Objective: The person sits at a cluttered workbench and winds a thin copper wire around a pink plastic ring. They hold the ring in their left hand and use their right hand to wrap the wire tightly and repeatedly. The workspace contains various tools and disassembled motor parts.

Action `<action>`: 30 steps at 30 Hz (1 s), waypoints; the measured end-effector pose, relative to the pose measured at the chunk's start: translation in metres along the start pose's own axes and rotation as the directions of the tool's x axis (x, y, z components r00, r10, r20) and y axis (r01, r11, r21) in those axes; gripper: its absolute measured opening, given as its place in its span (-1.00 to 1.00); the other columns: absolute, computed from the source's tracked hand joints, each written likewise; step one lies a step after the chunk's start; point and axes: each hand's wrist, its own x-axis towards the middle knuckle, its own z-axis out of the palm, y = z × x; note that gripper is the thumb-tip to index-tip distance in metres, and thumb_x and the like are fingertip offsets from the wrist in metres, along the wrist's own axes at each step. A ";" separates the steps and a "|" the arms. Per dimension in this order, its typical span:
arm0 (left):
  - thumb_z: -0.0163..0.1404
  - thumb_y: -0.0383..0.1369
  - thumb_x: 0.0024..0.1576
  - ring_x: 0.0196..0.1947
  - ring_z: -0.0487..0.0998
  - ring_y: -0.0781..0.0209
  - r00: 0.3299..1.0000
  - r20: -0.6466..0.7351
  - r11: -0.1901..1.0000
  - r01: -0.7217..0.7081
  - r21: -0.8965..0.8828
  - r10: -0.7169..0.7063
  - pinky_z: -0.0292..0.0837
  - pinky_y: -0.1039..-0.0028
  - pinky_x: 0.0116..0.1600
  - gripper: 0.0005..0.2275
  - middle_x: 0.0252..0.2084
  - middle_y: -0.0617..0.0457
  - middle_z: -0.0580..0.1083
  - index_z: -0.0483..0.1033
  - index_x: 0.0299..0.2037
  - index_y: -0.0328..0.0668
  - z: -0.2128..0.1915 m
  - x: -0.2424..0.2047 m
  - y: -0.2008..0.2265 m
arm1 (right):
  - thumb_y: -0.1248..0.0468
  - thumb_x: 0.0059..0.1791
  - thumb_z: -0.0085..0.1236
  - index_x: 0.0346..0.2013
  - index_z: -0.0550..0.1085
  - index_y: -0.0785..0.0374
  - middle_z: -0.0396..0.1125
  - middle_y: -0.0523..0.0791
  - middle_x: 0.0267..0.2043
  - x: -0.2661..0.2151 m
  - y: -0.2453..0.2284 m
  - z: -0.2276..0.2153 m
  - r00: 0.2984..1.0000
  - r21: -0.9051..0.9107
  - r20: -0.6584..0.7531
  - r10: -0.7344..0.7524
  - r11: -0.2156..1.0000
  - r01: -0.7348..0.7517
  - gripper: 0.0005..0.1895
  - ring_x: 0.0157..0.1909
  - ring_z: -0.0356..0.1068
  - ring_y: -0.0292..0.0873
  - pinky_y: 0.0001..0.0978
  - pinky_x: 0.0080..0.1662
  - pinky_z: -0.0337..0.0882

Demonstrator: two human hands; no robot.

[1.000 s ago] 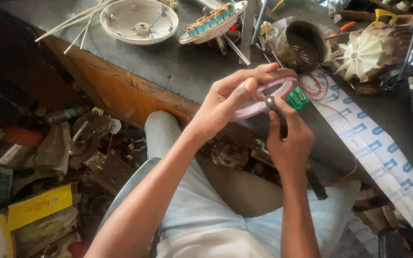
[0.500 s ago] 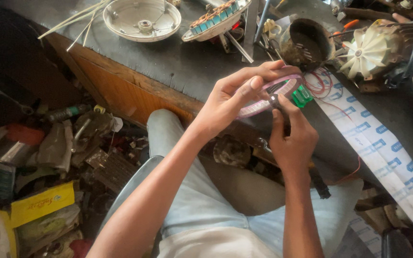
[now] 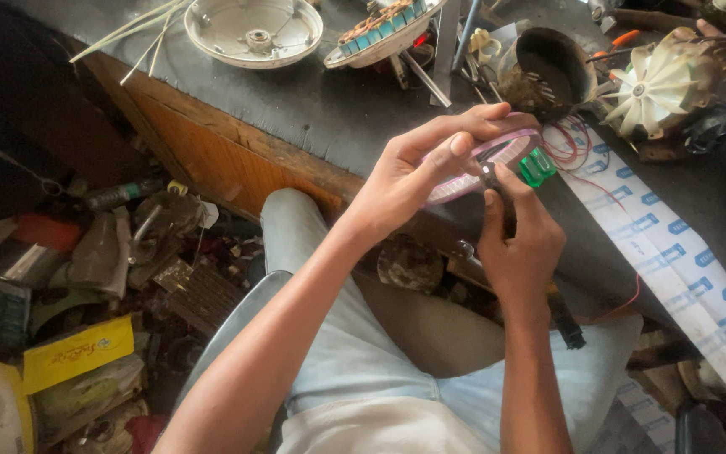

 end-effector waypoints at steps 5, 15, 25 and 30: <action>-0.02 -0.18 0.43 0.37 0.43 0.06 1.000 -0.007 1.000 0.002 -0.011 -0.002 0.53 0.25 0.35 -0.68 0.39 -0.18 0.37 0.56 0.21 -0.23 -0.001 0.001 -0.001 | 0.30 0.20 0.13 0.18 0.48 0.24 0.49 0.07 0.05 -0.001 0.000 0.001 1.000 -0.004 0.011 0.013 1.000 -0.013 -0.75 0.06 0.55 0.11 -0.15 0.02 0.51; -0.01 -0.16 0.44 0.50 0.30 0.06 1.000 0.001 0.999 -0.022 0.041 0.022 0.31 0.13 0.58 -0.68 0.36 -0.21 0.41 0.56 0.14 -0.29 0.007 0.000 0.001 | 0.34 0.13 0.13 0.16 0.48 0.26 0.49 0.10 -0.05 0.007 -0.019 -0.014 0.985 0.077 0.093 0.146 0.985 -0.153 -0.71 -0.05 0.56 0.09 -0.15 -0.05 0.50; -0.04 -0.17 0.44 0.47 0.35 0.04 0.999 -0.009 0.996 -0.030 0.089 0.031 0.31 0.18 0.54 -0.67 0.33 -0.19 0.44 0.58 0.13 -0.30 0.011 -0.002 0.007 | 0.27 0.08 0.07 -0.02 0.55 0.13 0.48 0.08 -0.18 0.016 -0.061 -0.001 0.961 -0.099 0.197 0.193 0.979 -0.176 -0.79 -0.13 0.47 0.22 0.06 -0.14 0.43; -0.06 -0.16 0.44 0.45 0.36 0.08 0.998 -0.011 0.974 -0.065 0.219 0.069 0.27 0.23 0.56 -0.67 0.35 -0.15 0.43 0.58 0.19 -0.22 0.011 -0.002 0.004 | 0.20 0.06 0.05 -0.08 0.56 0.13 0.48 0.07 -0.23 0.019 -0.068 0.001 0.922 -0.247 0.240 0.305 0.937 -0.246 -0.79 -0.16 0.46 0.25 0.12 -0.16 0.41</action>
